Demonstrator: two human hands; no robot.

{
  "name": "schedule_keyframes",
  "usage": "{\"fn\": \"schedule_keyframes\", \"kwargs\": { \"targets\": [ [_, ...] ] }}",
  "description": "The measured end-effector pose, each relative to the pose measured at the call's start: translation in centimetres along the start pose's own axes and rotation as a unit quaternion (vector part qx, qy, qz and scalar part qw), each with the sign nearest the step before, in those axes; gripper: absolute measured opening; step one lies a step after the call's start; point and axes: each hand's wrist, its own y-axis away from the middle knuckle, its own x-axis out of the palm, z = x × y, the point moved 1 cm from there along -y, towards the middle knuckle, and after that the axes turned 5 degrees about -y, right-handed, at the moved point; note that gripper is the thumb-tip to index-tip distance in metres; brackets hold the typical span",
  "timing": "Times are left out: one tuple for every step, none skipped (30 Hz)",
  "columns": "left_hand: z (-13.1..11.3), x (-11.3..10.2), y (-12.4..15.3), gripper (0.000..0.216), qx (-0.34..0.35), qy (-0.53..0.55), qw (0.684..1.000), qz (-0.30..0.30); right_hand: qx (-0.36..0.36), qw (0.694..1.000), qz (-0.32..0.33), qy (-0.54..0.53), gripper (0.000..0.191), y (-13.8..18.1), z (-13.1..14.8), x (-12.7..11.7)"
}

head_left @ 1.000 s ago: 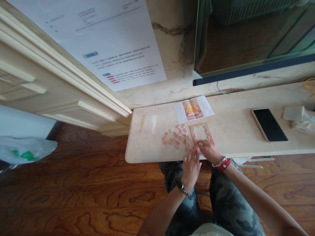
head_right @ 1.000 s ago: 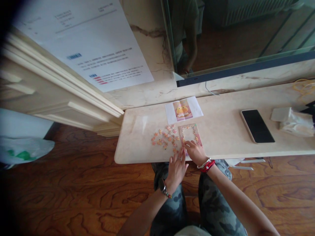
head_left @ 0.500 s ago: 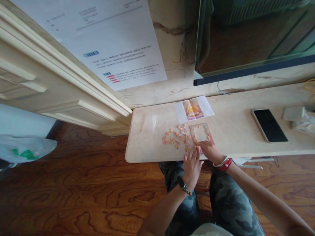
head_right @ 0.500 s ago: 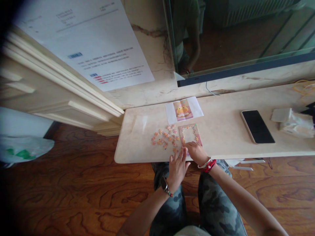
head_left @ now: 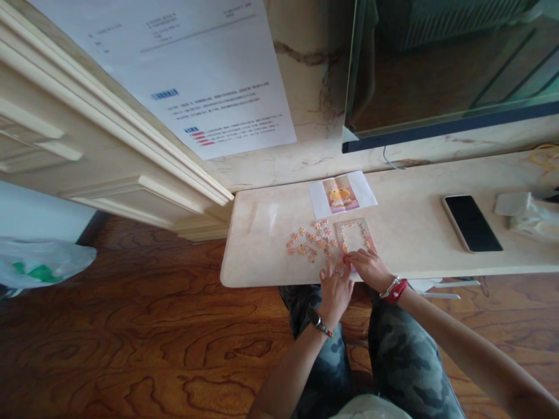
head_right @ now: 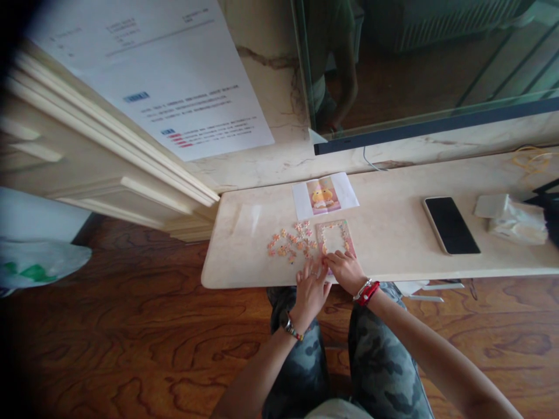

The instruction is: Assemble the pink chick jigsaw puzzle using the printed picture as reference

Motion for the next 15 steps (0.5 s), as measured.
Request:
{"fn": "schedule_keyframes", "kwargs": {
  "targets": [
    [0.11,0.01,0.0,0.053,0.008,-0.004,1.0,-0.002,-0.004,1.0,0.002,-0.002,0.021,0.01,-0.1,0.05],
    [0.23,0.03,-0.01,0.055,0.017,-0.007,1.0,-0.003,-0.009,1.0,0.002,-0.006,0.021,0.08,-0.23,0.13],
    [0.35,0.06,-0.03,0.056,0.025,-0.011,1.0,-0.004,-0.013,1.0,-0.002,-0.011,0.022,0.19,-0.38,0.23],
    [0.46,0.09,-0.04,0.056,0.031,-0.014,0.999,-0.005,-0.019,1.0,-0.007,-0.016,0.023,0.34,-0.54,0.33],
    [0.56,0.12,-0.05,0.056,0.034,-0.016,0.999,-0.005,-0.026,0.999,-0.012,-0.021,0.024,0.52,-0.69,0.42],
    [0.63,0.16,-0.06,0.056,0.037,-0.016,0.999,-0.006,-0.032,0.999,-0.017,-0.024,0.025,0.69,-0.81,0.49],
    [0.68,0.21,-0.06,0.056,0.038,-0.015,0.999,-0.006,-0.037,0.999,-0.018,-0.025,0.026,0.83,-0.9,0.51],
    [0.7,0.26,-0.04,0.056,0.04,-0.014,0.999,-0.006,-0.038,0.999,-0.017,-0.024,0.027,0.93,-0.94,0.48],
    [0.69,0.32,-0.01,0.057,0.04,-0.013,0.999,-0.004,-0.037,0.999,-0.011,-0.02,0.027,0.95,-0.92,0.4],
    [0.66,0.38,0.03,0.057,0.039,-0.012,0.999,-0.002,-0.031,0.999,-0.002,-0.015,0.027,0.91,-0.85,0.28],
    [0.6,0.45,0.08,0.057,0.036,-0.012,0.999,0.001,-0.025,1.0,0.01,-0.009,0.026,0.8,-0.75,0.14],
    [0.52,0.5,0.13,0.058,0.034,-0.014,0.999,0.004,-0.019,1.0,0.023,-0.005,0.025,0.64,-0.63,0.02],
    [0.41,0.54,0.18,0.059,0.034,-0.017,0.999,0.008,-0.013,0.999,0.034,-0.003,0.024,0.44,-0.53,-0.07],
    [0.28,0.57,0.22,0.06,0.035,-0.021,0.999,0.01,-0.005,0.999,0.043,-0.005,0.023,0.22,-0.49,-0.09],
    [0.14,0.58,0.26,0.061,0.035,-0.025,0.999,0.01,0.005,0.999,0.047,-0.013,0.023,0.0,-0.53,-0.05]
  ]
}}
